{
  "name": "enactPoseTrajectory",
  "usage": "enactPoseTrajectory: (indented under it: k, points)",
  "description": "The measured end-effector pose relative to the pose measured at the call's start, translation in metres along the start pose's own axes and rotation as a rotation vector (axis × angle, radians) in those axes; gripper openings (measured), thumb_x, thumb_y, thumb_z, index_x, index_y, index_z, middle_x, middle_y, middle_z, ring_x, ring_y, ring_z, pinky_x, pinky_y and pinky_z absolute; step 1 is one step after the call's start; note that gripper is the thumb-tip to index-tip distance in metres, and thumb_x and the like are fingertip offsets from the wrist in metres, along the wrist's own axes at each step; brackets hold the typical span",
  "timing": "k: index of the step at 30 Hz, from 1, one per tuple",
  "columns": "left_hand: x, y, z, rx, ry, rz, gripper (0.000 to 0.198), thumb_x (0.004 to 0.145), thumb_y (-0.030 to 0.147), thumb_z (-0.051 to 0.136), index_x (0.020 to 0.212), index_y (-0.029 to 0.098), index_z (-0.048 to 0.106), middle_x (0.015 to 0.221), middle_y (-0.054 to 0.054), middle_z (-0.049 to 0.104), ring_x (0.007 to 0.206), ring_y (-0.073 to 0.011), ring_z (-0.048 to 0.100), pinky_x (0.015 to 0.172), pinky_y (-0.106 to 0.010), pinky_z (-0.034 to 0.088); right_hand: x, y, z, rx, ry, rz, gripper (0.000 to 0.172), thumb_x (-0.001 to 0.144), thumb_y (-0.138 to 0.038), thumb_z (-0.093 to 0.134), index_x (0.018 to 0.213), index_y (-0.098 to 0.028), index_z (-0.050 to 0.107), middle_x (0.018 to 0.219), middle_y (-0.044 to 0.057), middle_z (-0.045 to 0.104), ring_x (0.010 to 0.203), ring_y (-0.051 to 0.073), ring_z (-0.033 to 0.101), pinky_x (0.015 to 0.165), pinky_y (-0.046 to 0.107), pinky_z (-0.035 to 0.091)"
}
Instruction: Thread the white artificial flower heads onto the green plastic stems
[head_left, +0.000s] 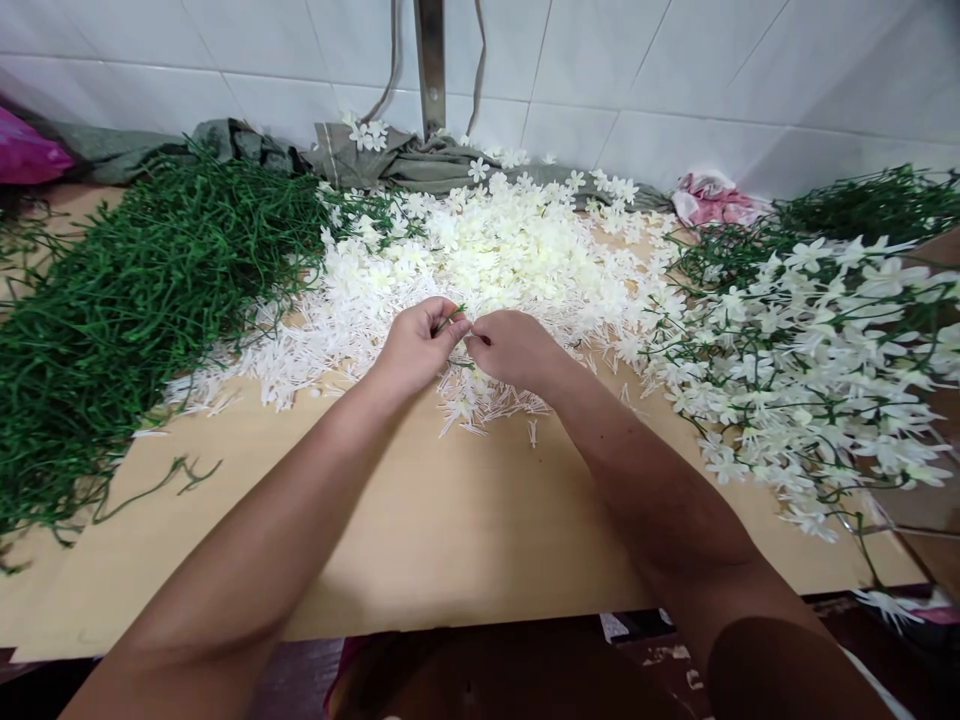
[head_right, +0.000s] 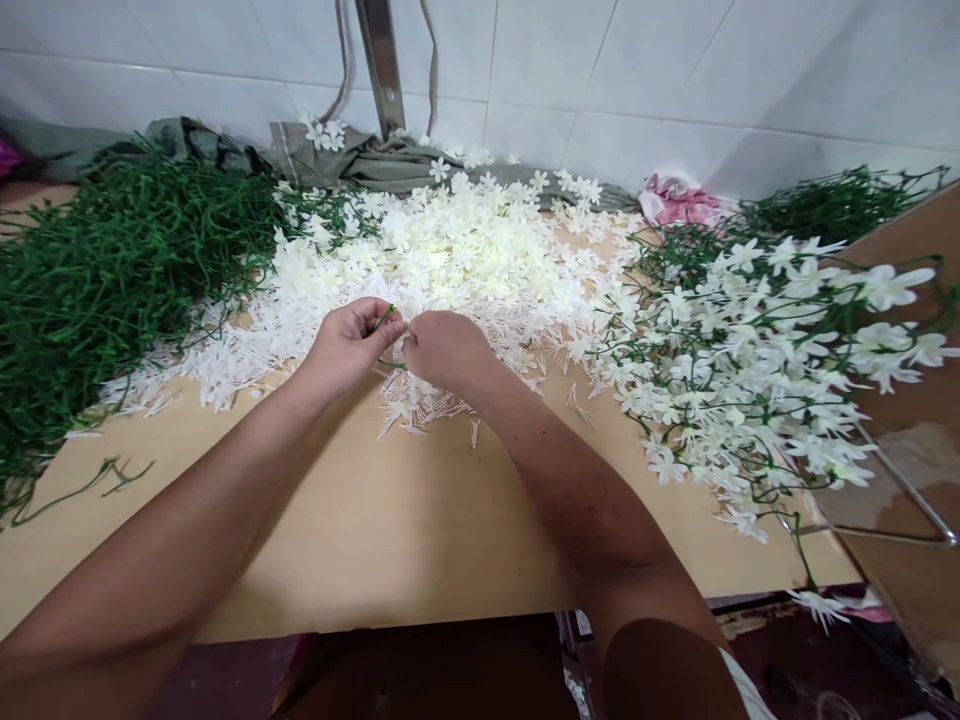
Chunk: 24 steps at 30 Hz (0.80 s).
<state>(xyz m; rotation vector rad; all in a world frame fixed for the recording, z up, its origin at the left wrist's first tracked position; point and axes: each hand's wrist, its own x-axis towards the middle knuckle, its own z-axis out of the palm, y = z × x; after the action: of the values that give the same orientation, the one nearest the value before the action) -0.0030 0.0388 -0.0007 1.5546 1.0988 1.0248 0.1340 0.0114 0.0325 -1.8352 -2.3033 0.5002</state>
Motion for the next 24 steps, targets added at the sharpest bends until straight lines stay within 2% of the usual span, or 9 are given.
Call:
enactPoseTrajectory:
  k: [2, 5, 9, 13, 18, 24]
  points:
    - [-0.001, 0.003, -0.002, -0.1, -0.016, -0.022, 0.016, 0.077, 0.018, 0.059, 0.063, 0.015, 0.052, 0.051, 0.006, 0.039, 0.047, -0.0054, 0.033, 0.047, -0.021, 0.024, 0.001, 0.0, 0.001, 0.022, 0.026, -0.024, 0.026, 0.083, -0.022, 0.04, 0.058, -0.018, 0.041, 0.057, -0.001, 0.039, 0.054, 0.01, 0.025, 0.054, 0.028, 0.021]
    - [-0.002, 0.009, -0.006, -0.282, -0.073, -0.092, 0.015, 0.08, 0.028, 0.058, 0.072, 0.015, 0.057, 0.047, 0.008, 0.033, 0.042, -0.0049, 0.025, 0.042, -0.021, 0.017, 0.002, 0.001, 0.003, 0.073, 0.079, -0.09, 0.029, 0.086, -0.025, 0.04, 0.059, -0.019, 0.035, 0.056, -0.002, 0.035, 0.054, 0.009, 0.025, 0.055, 0.028, 0.02]
    - [-0.003, 0.011, -0.01, -0.418, -0.073, -0.121, 0.015, 0.069, 0.025, 0.067, 0.075, 0.015, 0.058, 0.048, 0.007, 0.037, 0.041, -0.0038, 0.027, 0.04, -0.02, 0.016, 0.002, 0.003, 0.005, 0.126, 0.118, -0.141, 0.03, 0.088, -0.026, 0.04, 0.06, -0.019, 0.031, 0.056, -0.003, 0.032, 0.054, 0.009, 0.025, 0.055, 0.028, 0.019]
    - [-0.002, 0.008, -0.009, -0.454, -0.039, -0.176, 0.019, 0.064, 0.021, 0.071, 0.07, 0.016, 0.054, 0.05, 0.007, 0.042, 0.041, -0.0031, 0.03, 0.039, -0.018, 0.017, 0.003, 0.005, 0.007, 0.159, 0.122, -0.17, 0.03, 0.088, -0.026, 0.039, 0.06, -0.019, 0.031, 0.056, -0.004, 0.033, 0.054, 0.009, 0.025, 0.056, 0.028, 0.019]
    - [-0.001, 0.006, -0.007, -0.477, -0.039, -0.211, 0.027, 0.06, 0.026, 0.075, 0.067, 0.016, 0.051, 0.051, 0.007, 0.043, 0.04, -0.0025, 0.03, 0.037, -0.017, 0.016, 0.004, 0.006, 0.008, 0.202, 0.139, -0.175, 0.03, 0.089, -0.029, 0.041, 0.061, -0.019, 0.033, 0.056, -0.004, 0.032, 0.055, 0.008, 0.026, 0.056, 0.028, 0.019]
    - [0.0, 0.004, -0.012, -0.488, -0.014, -0.243, 0.034, 0.054, 0.031, 0.08, 0.064, 0.016, 0.051, 0.055, 0.006, 0.048, 0.041, -0.0016, 0.034, 0.038, -0.017, 0.022, 0.003, 0.005, 0.003, 0.37, 0.098, -0.178, 0.03, 0.089, -0.03, 0.045, 0.061, -0.018, 0.041, 0.053, -0.005, 0.034, 0.053, 0.008, 0.029, 0.056, 0.026, 0.023]
